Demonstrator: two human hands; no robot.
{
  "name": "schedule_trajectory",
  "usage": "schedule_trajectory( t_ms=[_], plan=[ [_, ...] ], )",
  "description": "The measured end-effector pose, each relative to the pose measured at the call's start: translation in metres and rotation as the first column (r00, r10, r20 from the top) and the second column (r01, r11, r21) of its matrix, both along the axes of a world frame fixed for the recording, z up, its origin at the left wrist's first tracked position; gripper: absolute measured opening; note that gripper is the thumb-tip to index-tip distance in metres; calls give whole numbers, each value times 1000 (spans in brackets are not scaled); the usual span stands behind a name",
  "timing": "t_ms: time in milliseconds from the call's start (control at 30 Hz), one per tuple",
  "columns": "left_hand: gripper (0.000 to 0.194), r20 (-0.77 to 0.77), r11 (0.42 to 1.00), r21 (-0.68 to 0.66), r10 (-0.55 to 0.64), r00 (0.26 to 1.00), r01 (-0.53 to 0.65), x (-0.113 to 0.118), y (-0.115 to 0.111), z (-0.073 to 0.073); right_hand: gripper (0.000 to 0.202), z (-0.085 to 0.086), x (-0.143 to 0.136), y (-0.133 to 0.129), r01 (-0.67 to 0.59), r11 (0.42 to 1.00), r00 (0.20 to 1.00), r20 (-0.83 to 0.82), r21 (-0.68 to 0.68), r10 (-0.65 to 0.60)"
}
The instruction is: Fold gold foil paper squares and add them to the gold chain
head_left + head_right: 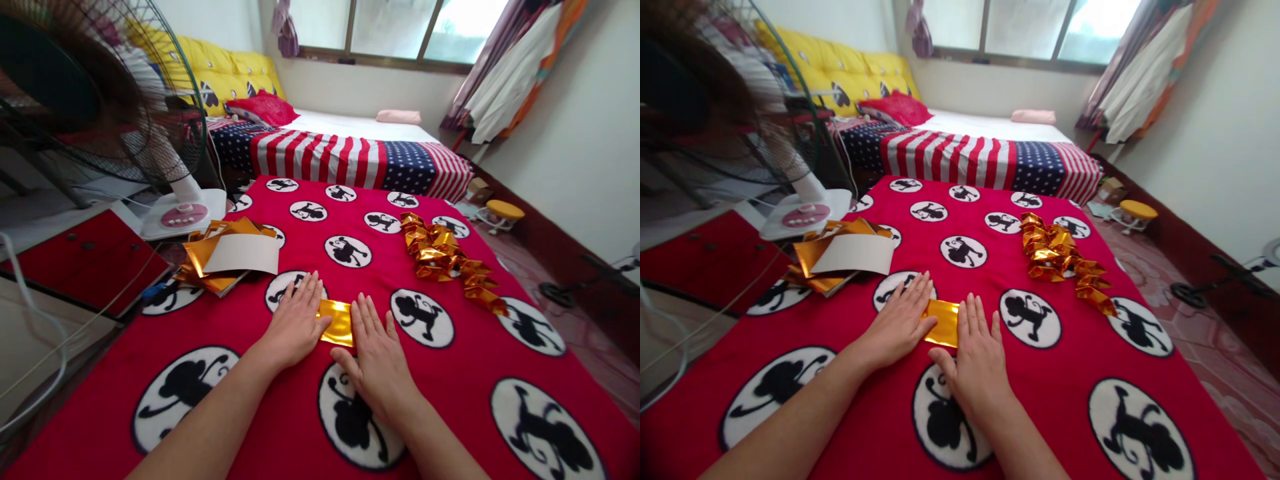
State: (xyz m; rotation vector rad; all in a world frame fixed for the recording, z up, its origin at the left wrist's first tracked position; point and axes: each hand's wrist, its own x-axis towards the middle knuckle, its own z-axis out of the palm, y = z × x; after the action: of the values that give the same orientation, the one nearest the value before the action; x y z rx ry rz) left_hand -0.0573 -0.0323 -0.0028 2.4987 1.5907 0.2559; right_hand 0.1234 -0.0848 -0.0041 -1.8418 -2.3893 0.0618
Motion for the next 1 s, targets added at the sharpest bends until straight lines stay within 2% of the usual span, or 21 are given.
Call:
schedule_trajectory(
  t_ms=[100,167,233,300,367,500,667,767,833,900,967,1000],
  plan=[
    [65,-13,999,45,12,1000,-11,3,0,-4,89,11,-9,-1,-2,998,999,-42,68,5],
    [63,-25,998,62,11,1000,-10,4,1,-6,88,17,-21,-1,-83,993,994,-70,87,89],
    [60,-43,998,62,17,999,-14,5,1,-8,84,19,-32,-1,-175,983,978,-107,56,181],
    [59,-56,998,57,21,998,-18,4,2,-8,83,17,-37,1,-201,980,970,-137,14,201],
    [59,-53,998,59,19,998,-16,4,1,-7,81,12,-32,2,-182,983,974,-142,-15,178],
    [63,-30,999,47,21,999,-20,4,-1,-4,74,3,-7,2,-58,998,995,-85,-34,55],
    [67,-11,998,29,51,999,-51,5,-2,-4,59,6,8,4,78,996,993,-89,37,-75],
    [67,12,997,46,63,998,-64,5,-2,-7,40,16,6,14,152,985,973,-185,83,-135],
    [68,56,995,67,65,996,-68,5,-3,-10,37,21,5,24,186,979,952,-260,79,-160],
    [70,146,994,86,57,988,-70,3,-1,-13,42,22,5,36,197,980,919,-352,19,-178],
    [71,291,993,83,60,955,-87,1,3,-15,31,19,6,48,185,978,847,-490,-95,-207],
    [70,383,992,69,74,921,-108,0,5,-16,21,17,7,53,152,976,783,-583,-157,-216]
  ],
)
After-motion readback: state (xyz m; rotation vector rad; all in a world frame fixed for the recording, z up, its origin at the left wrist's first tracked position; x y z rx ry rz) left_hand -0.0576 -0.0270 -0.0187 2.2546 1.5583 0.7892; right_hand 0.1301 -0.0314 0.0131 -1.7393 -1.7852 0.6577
